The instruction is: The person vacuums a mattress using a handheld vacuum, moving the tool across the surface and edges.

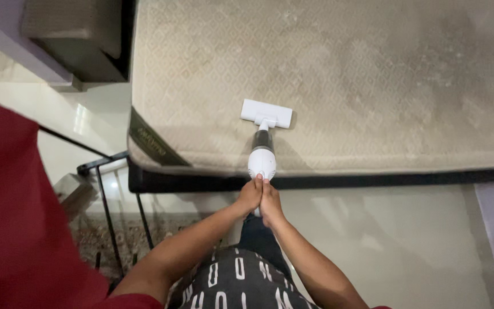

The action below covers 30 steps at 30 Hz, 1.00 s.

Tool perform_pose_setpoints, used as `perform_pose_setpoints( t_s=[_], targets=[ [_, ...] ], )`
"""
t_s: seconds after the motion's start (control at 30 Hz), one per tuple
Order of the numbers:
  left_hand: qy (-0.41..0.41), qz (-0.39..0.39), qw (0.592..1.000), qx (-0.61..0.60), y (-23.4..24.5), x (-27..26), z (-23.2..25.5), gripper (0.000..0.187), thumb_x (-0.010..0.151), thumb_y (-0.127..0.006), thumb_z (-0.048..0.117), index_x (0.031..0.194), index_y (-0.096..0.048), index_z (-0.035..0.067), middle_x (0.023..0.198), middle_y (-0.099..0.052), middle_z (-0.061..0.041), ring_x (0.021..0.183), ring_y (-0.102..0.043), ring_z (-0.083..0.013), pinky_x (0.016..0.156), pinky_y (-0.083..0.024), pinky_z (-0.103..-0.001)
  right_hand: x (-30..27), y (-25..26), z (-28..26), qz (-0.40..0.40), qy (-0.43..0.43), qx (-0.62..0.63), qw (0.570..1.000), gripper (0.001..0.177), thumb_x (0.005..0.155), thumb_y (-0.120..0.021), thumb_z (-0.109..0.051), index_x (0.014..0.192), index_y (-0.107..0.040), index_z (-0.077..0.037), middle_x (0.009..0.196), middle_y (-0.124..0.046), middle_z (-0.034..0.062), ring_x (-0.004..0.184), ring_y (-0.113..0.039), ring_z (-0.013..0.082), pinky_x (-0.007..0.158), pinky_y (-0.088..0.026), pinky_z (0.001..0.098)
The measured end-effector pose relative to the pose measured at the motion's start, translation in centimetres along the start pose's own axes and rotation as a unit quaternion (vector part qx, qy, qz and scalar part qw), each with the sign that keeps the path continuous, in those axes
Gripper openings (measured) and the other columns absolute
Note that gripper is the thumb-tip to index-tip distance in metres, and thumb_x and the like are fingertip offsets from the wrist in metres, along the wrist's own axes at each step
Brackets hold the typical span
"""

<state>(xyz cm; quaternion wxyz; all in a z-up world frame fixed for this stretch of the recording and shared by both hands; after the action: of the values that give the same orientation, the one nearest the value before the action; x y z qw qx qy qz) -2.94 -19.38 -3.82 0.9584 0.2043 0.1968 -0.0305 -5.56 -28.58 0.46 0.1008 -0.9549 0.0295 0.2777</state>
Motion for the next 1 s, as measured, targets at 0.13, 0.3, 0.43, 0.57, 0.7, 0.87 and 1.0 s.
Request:
perform_pose_setpoints(
  t_s=[0.13,0.3,0.43,0.57,0.7,0.87,1.0],
  targets=[
    [0.001,0.0,1.0,-0.015,0.6,8.0,3.6,0.068,0.105,-0.026,0.053,0.113,-0.067,-0.002,0.105,-0.071,-0.029,0.1,-0.069,-0.0461,0.086,-0.053,-0.052,8.8,0.4,-3.0,-0.003,0.001,-0.015,1.0,0.067,0.104,-0.041,-0.056,0.12,-0.067,0.004,0.106,-0.073,0.0148,0.095,-0.069,0.0215,0.084,-0.055,0.0355],
    [0.107,-0.023,0.992,-0.067,0.9,16.5,8.8,0.064,0.103,-0.026,0.051,0.113,-0.063,0.0,0.097,-0.072,-0.026,0.079,-0.073,-0.0439,0.067,-0.058,-0.052,18.3,1.0,-9.0,-0.01,-0.054,-0.035,0.998,0.068,0.104,-0.038,-0.056,0.125,-0.064,0.003,0.11,-0.072,0.0172,0.098,-0.068,0.0256,0.084,-0.055,0.0408],
    [0.026,0.015,0.998,-0.061,1.4,24.1,13.2,0.069,0.106,-0.026,0.054,0.109,-0.068,-0.001,0.092,-0.074,-0.025,0.071,-0.072,-0.0333,0.061,-0.056,-0.042,25.8,0.9,-13.4,-0.028,-0.05,-0.034,0.998,0.067,0.103,-0.039,-0.056,0.13,-0.063,0.001,0.117,-0.071,0.0161,0.103,-0.069,0.0242,0.085,-0.056,0.0382],
    [0.085,0.018,0.993,-0.077,2.0,30.0,15.5,0.069,0.105,-0.026,0.054,0.112,-0.066,-0.002,0.092,-0.074,-0.026,0.066,-0.072,-0.0361,0.056,-0.056,-0.044,30.7,0.1,-17.6,-0.035,-0.077,-0.013,0.996,0.066,0.103,-0.04,-0.056,0.131,-0.062,0.0,0.116,-0.071,0.016,0.101,-0.07,0.0264,0.079,-0.058,0.0418],
    [0.056,0.029,0.995,-0.077,1.5,32.9,14.8,0.071,0.107,-0.025,0.053,0.111,-0.068,-0.004,0.093,-0.075,-0.027,0.072,-0.074,-0.0367,0.061,-0.058,-0.045,31.2,-0.1,-20.0,-0.041,-0.095,-0.022,0.994,0.067,0.103,-0.039,-0.057,0.128,-0.062,0.0,0.112,-0.069,0.0159,0.095,-0.068,0.0289,0.073,-0.055,0.0439],
    [0.045,0.047,0.997,-0.044,0.1,31.0,13.2,0.069,0.106,-0.026,0.054,0.115,-0.068,-0.001,0.103,-0.074,-0.026,0.084,-0.073,-0.0385,0.073,-0.057,-0.046,29.0,0.8,-18.9,-0.054,-0.08,0.0,0.995,0.066,0.101,-0.042,-0.058,0.129,-0.062,-0.002,0.114,-0.07,0.0119,0.099,-0.07,0.0233,0.076,-0.058,0.0388],
    [0.04,0.038,0.996,-0.063,-0.6,25.7,13.8,0.07,0.106,-0.026,0.055,0.114,-0.068,-0.001,0.102,-0.075,-0.026,0.086,-0.073,-0.0366,0.074,-0.057,-0.046,25.3,2.3,-16.3,-0.052,-0.084,-0.006,0.995,0.067,0.101,-0.042,-0.058,0.128,-0.062,0.0,0.112,-0.071,0.0142,0.097,-0.07,0.0237,0.076,-0.058,0.0398]
  ],
)
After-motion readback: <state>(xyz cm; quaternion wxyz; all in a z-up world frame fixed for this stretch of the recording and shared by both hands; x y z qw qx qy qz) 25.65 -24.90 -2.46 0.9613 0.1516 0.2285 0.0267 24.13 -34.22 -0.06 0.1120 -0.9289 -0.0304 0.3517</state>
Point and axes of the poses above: each hand's wrist, its own x-axis towards the middle knuckle, its own y-axis out of the back of the hand, z = x × y, the point moved 5 cm from there along x, towards the middle knuckle
